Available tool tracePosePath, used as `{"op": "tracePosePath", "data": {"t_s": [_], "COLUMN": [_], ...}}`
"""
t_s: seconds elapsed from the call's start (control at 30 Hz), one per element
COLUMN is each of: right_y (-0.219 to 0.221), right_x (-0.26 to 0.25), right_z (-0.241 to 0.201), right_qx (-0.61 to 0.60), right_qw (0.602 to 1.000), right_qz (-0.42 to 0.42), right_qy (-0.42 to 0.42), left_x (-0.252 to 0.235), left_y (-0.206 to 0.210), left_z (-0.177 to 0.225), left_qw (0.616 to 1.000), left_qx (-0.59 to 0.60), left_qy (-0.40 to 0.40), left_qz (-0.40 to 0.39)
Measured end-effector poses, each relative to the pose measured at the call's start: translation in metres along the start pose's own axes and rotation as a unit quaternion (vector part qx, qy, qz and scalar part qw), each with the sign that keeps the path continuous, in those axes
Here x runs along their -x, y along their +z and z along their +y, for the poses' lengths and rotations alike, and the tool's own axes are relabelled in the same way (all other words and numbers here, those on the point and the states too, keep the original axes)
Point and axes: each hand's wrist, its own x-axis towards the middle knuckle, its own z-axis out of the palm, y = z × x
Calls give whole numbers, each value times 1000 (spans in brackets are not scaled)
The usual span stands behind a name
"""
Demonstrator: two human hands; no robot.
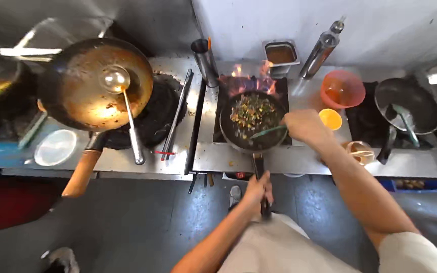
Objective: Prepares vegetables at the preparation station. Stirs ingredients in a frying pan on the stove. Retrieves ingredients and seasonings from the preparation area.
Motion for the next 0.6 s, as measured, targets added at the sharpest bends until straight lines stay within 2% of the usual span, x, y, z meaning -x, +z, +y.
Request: {"op": "tracePosePath", "data": {"t_s": [0.07, 0.17, 0.23, 0.3, 0.37, 0.5, 0.6], "right_y": [7, 19, 20, 14, 6, 11, 18], "right_x": [-12, -22, -2, 25, 39, 49, 78], "right_z": [-7, -11, -4, 13, 35, 56, 59], "right_qx": [-27, -28, -22, -21, -27, -55, -77], "right_qw": [1000, 998, 997, 998, 998, 990, 982], "right_qz": [9, 48, 68, 57, 52, 115, 162], "right_qy": [7, 1, -4, 6, 31, 52, 54], "left_x": [16, -17, -13, 29, 50, 25, 49], "left_y": [9, 9, 6, 10, 23, 35, 23], "left_z": [-7, 9, 6, -3, 14, 57, 32], "left_qw": [999, 1000, 998, 998, 997, 995, 992], "left_qx": [14, -12, -32, -37, -49, -38, -46], "left_qy": [-34, 12, 49, 51, 49, 91, 113], "left_qz": [9, 13, 11, 16, 27, 34, 20]}}
